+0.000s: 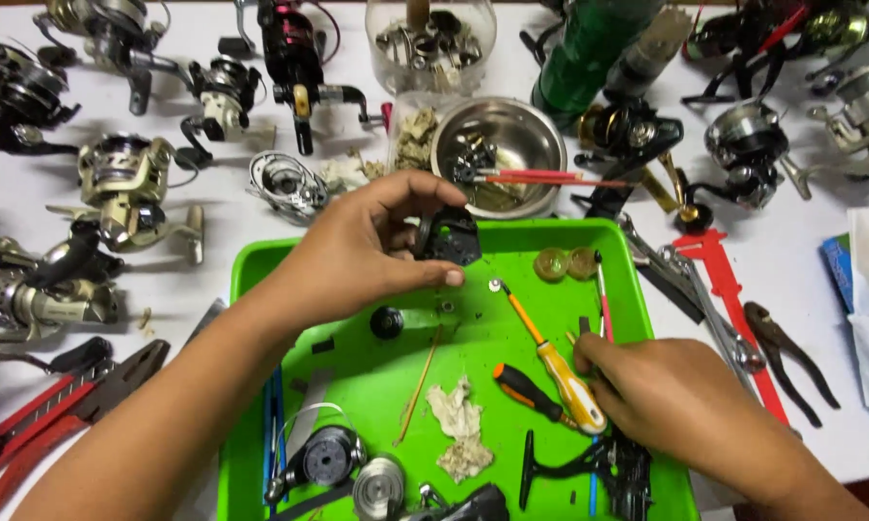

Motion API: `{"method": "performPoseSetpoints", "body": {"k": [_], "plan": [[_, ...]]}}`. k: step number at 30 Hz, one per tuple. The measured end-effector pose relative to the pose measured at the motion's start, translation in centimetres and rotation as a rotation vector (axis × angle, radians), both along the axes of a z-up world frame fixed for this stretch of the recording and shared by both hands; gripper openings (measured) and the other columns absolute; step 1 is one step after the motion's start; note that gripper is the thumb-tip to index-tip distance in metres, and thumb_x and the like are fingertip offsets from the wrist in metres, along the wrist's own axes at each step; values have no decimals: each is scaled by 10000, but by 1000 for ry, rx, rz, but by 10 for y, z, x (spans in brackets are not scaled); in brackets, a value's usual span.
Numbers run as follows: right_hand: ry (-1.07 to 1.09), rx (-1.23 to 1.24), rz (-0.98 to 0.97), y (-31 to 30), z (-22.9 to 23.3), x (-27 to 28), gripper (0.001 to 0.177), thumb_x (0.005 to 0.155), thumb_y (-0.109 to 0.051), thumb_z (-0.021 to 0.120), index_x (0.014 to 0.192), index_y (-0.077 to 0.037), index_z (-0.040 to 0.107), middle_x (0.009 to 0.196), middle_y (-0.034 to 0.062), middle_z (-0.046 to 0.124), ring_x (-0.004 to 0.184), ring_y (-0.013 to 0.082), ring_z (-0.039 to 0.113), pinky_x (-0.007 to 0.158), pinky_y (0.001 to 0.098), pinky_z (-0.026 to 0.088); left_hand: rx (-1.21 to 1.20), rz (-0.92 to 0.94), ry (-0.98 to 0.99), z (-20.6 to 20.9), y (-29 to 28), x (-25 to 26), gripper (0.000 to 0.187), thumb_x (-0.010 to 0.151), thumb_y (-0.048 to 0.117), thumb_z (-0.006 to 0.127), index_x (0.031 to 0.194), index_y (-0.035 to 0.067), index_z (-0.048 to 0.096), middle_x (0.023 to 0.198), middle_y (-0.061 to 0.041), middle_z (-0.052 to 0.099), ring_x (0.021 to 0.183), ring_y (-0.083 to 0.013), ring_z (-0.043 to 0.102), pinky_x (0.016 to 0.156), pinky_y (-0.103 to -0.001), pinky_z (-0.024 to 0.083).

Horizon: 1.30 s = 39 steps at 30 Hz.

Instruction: Disassembling and inspecting the internal components of a fishing reel for maintenance or repair on a workbench.

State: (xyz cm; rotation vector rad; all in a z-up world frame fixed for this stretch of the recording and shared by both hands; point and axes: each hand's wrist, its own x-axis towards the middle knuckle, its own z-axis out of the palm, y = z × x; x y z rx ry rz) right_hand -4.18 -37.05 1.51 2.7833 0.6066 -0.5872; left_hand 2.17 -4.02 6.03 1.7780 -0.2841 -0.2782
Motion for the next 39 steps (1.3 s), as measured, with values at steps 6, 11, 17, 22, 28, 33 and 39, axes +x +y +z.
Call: {"method": "performPoseSetpoints", "body": {"k": [6, 11, 17, 22, 28, 33, 39], "plan": [[85, 217, -255, -11, 37, 29, 480, 847, -507, 703, 1295, -454, 538, 909, -208, 861, 818, 69, 853, 794, 298, 618, -179, -97, 54, -24, 2, 8, 545, 726, 63, 877, 1207, 118, 627, 1183, -56, 684, 1043, -124, 717, 987, -231, 597], [-157, 1211, -654, 34, 78, 45, 201, 886, -20, 721, 1072, 29, 778, 901, 99, 774, 701, 159, 627, 673, 284, 567, -139, -68, 172, -25, 6, 8, 671, 739, 58, 861, 1350, 159, 601, 1220, -27, 685, 1028, -60, 662, 941, -179, 558], [-27, 1704, -341, 88, 82, 85, 154, 1107, -188, 457, 1191, -61, 441, 822, 223, 702, 595, 275, 731, 570, 290, 633, -46, -34, 144, -24, 13, 9, 564, 751, 143, 885, 1287, 185, 715, 1057, 61, 723, 835, -17, 593, 750, -155, 489], [-49, 1671, -263, 112, 65, 88, 325, 1004, -20, 534, 1278, -45, 361, 924, 235, 702, 836, 291, 754, 776, 366, 674, -79, -23, 144, -30, 14, 7, 557, 747, 155, 872, 1278, 170, 705, 1159, 62, 727, 891, -15, 619, 829, -169, 538], [-101, 1632, -203, 117, 41, 80, 316, 997, 0, 538, 1244, -55, 349, 949, 230, 693, 902, 276, 800, 870, 350, 687, -52, -22, 144, -28, 15, 8, 543, 743, 199, 870, 1263, 176, 715, 1109, 83, 735, 833, 3, 592, 788, -177, 545], [-123, 1601, -94, 116, 36, 79, 330, 999, 12, 534, 1265, -44, 346, 970, 221, 647, 902, 285, 804, 885, 375, 698, -47, -19, 142, -27, 15, 8, 544, 745, 219, 866, 1266, 177, 716, 1135, 87, 745, 812, 10, 575, 750, -169, 529], [-272, 1487, -152, 101, 63, 70, 312, 966, 28, 584, 1251, 111, 490, 980, 239, 701, 885, 264, 769, 781, 308, 687, 50, -40, -27, -36, 19, 10, 548, 758, 229, 879, 1276, 201, 703, 1118, 66, 769, 820, 3, 611, 762, -140, 493]]}}
